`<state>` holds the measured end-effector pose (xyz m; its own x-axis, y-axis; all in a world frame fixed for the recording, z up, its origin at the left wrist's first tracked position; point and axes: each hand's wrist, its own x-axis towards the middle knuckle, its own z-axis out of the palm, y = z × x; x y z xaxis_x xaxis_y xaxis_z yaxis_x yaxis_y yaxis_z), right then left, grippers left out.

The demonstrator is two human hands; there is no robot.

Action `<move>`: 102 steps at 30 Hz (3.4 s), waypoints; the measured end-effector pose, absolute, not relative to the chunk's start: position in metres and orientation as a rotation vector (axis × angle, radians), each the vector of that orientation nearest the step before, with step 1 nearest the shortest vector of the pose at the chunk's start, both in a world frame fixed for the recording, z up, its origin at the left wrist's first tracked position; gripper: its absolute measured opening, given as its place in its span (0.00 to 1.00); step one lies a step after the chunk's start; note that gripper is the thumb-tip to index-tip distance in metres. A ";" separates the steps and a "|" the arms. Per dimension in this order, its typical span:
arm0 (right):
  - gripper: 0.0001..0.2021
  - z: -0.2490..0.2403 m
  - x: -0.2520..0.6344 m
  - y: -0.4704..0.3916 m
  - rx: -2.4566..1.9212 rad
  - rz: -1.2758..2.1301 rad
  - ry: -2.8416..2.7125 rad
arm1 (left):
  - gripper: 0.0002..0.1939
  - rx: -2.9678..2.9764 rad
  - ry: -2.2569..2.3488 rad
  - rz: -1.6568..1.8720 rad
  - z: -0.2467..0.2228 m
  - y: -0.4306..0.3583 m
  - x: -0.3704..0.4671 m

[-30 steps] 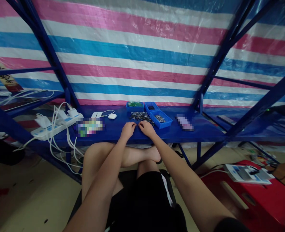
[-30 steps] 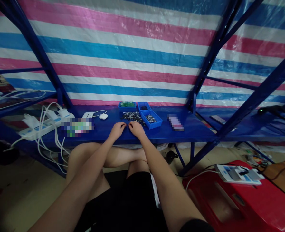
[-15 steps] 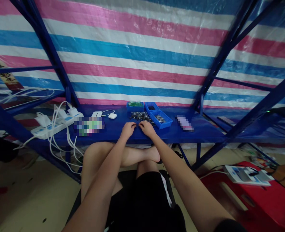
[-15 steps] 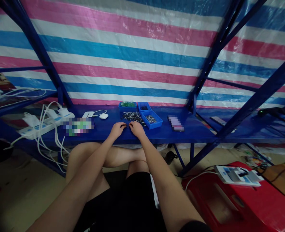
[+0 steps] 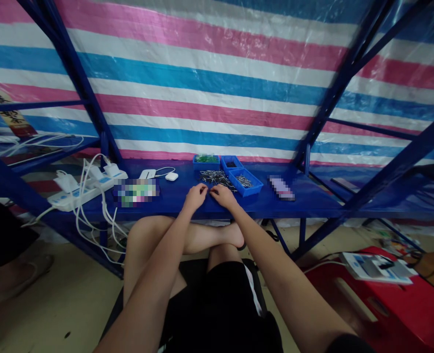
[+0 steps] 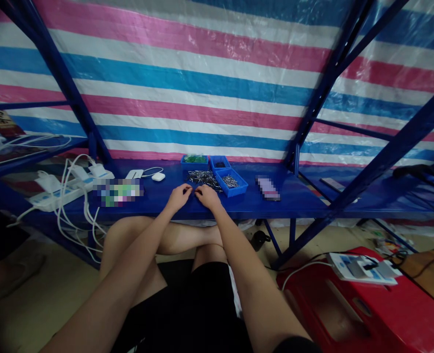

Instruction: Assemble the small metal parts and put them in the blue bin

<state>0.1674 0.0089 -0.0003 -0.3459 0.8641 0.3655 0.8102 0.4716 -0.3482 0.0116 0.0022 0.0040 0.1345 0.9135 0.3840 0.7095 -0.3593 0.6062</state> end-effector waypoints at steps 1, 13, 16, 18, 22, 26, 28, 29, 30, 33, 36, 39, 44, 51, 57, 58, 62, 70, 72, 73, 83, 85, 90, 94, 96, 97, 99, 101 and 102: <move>0.10 0.000 0.167 0.009 -1.391 0.143 -2.212 | 0.11 2.111 1.618 1.056 0.004 0.002 0.012; 0.12 -0.003 0.166 0.011 -1.444 0.126 -2.142 | 0.07 2.067 1.652 1.084 0.006 0.000 0.011; 0.13 -0.002 0.166 0.012 -1.474 0.124 -2.134 | 0.08 2.066 1.660 1.086 0.007 -0.001 0.011; 0.14 -0.002 0.165 0.012 -1.473 0.119 -2.133 | 0.08 2.069 1.649 1.093 0.007 -0.002 0.012; 0.17 -0.002 0.166 0.011 -1.464 0.116 -2.122 | 0.09 2.098 1.615 1.078 0.007 -0.001 0.013; 0.20 0.000 0.165 0.009 -1.446 0.129 -2.118 | 0.10 2.163 1.595 0.973 0.007 -0.001 0.014; 0.20 0.001 0.165 0.008 -1.450 0.134 -2.113 | 0.10 2.196 1.583 0.919 0.007 -0.001 0.013; 0.20 0.001 0.165 0.008 -1.452 0.137 -2.110 | 0.10 2.205 1.582 0.902 0.007 -0.001 0.013; 0.19 0.001 0.165 0.008 -1.452 0.139 -2.108 | 0.10 2.207 1.584 0.889 0.008 -0.001 0.013; 0.15 0.001 0.165 0.008 -1.454 0.151 -2.109 | 0.10 2.202 1.587 0.878 0.007 0.000 0.013; 0.12 0.002 0.165 0.007 -1.451 0.178 -2.116 | 0.10 2.206 1.576 0.883 0.006 0.001 0.013; 0.12 0.002 0.166 0.007 -1.446 0.200 -2.115 | 0.10 2.213 1.571 0.886 0.005 0.002 0.012; 0.10 0.001 0.166 0.008 -1.448 0.213 -2.102 | 0.11 2.217 1.560 0.877 0.005 0.002 0.012; 0.11 -0.001 0.166 0.009 -1.426 0.208 -2.082 | 0.11 2.242 1.563 0.876 0.005 0.003 0.012; 0.11 0.000 0.166 0.007 -1.350 0.247 -2.065 | 0.11 2.406 1.593 0.841 0.001 0.003 0.011; 0.11 0.000 0.166 0.007 -1.340 0.257 -2.063 | 0.11 2.425 1.591 0.841 0.001 0.003 0.011; 0.08 -0.002 0.167 0.009 -1.325 0.273 -2.056 | 0.12 2.447 1.602 0.837 0.001 0.002 0.012; 0.10 -0.002 0.167 0.009 -1.324 0.306 -2.015 | 0.12 2.481 1.641 0.770 0.007 -0.003 0.013; 0.10 0.000 0.167 0.007 -1.316 0.306 -2.018 | 0.12 2.484 1.645 0.757 0.007 -0.004 0.014; 0.10 0.000 0.167 0.006 -1.318 0.306 -2.019 | 0.12 2.486 1.646 0.753 0.007 -0.004 0.014; 0.07 0.000 0.166 0.006 -1.365 0.315 -2.001 | 0.11 2.475 1.635 0.773 0.006 -0.002 0.014; 0.07 0.000 0.166 0.007 -1.368 0.314 -2.003 | 0.11 2.465 1.639 0.764 0.007 -0.003 0.014; 0.07 -0.001 0.166 0.007 -1.383 0.319 -2.004 | 0.11 2.466 1.632 0.775 0.007 -0.003 0.014; 0.07 0.000 0.166 0.007 -1.400 0.319 -1.998 | 0.11 2.454 1.637 0.779 0.008 -0.003 0.014; 0.07 0.000 0.166 0.007 -1.399 0.322 -1.997 | 0.11 2.448 1.631 0.788 0.007 -0.003 0.014; 0.07 0.000 0.166 0.007 -1.396 0.322 -1.998 | 0.11 2.446 1.627 0.792 0.007 -0.003 0.014; 0.07 0.000 0.166 0.006 -1.393 0.319 -1.999 | 0.11 2.441 1.617 0.805 0.006 -0.002 0.014; 0.07 0.000 0.166 0.007 -1.394 0.314 -1.995 | 0.11 2.426 1.605 0.826 0.005 -0.001 0.013; 0.07 0.000 0.166 0.007 -1.393 0.312 -1.993 | 0.11 2.412 1.595 0.837 0.004 0.000 0.012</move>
